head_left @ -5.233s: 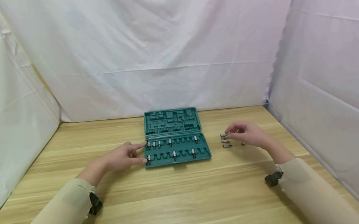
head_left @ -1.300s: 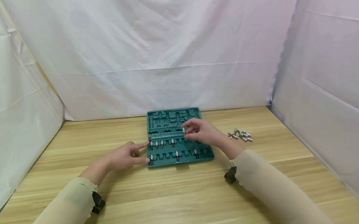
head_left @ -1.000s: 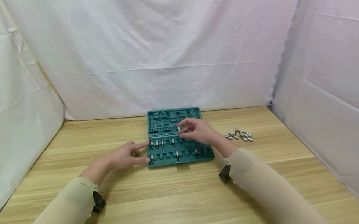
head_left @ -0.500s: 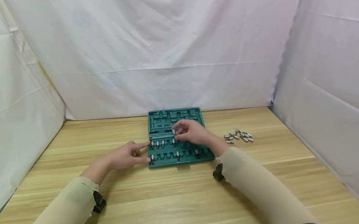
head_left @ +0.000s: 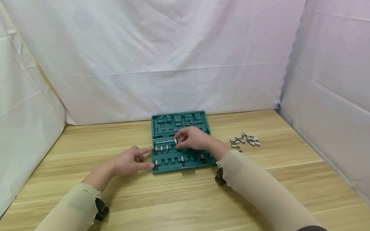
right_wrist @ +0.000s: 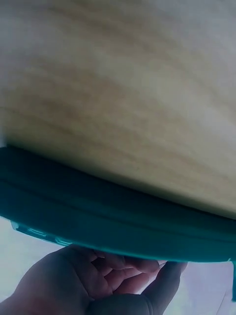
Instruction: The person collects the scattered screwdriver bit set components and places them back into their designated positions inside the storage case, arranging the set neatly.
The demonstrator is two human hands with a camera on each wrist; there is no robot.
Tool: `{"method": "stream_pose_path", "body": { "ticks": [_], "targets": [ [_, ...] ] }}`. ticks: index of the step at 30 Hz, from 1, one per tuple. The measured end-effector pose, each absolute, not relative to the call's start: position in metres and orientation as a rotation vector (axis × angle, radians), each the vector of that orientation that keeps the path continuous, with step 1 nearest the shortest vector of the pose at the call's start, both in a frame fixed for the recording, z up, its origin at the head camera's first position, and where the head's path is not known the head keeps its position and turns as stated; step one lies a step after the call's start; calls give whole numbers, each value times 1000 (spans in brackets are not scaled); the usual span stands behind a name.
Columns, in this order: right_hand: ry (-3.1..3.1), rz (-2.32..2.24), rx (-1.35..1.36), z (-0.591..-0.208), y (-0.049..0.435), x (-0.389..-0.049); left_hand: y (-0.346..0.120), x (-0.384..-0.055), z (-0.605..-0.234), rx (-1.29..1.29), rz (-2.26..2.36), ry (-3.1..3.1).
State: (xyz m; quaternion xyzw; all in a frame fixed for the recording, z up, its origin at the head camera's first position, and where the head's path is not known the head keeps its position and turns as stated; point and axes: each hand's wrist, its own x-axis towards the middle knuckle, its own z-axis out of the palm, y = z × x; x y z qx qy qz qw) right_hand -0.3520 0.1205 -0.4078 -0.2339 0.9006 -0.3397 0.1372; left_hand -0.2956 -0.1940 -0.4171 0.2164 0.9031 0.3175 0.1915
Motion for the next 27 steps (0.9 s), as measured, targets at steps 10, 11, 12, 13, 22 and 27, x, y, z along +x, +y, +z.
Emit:
{"method": "stream_pose_path", "body": {
  "ticks": [10, 11, 12, 13, 22, 27],
  "targets": [
    [2646, -821, -690, -408, 111, -353, -194, -295, -417, 606, 905, 2529],
    [2650, -810, -693, -408, 110, -352, -194, -295, -417, 606, 903, 2530],
    [2651, -802, -694, -408, 110, -352, -195, -296, -417, 605, 902, 2530],
    [2653, -797, -697, -408, 110, -352, -195, -296, -417, 606, 899, 2530],
    [2671, -756, -726, -408, 106, -352, -195, -296, -418, 599, 895, 2528],
    [2690, -720, -742, -409, 102, -353, -195, -296, -417, 611, 897, 2527]
  ]
}}
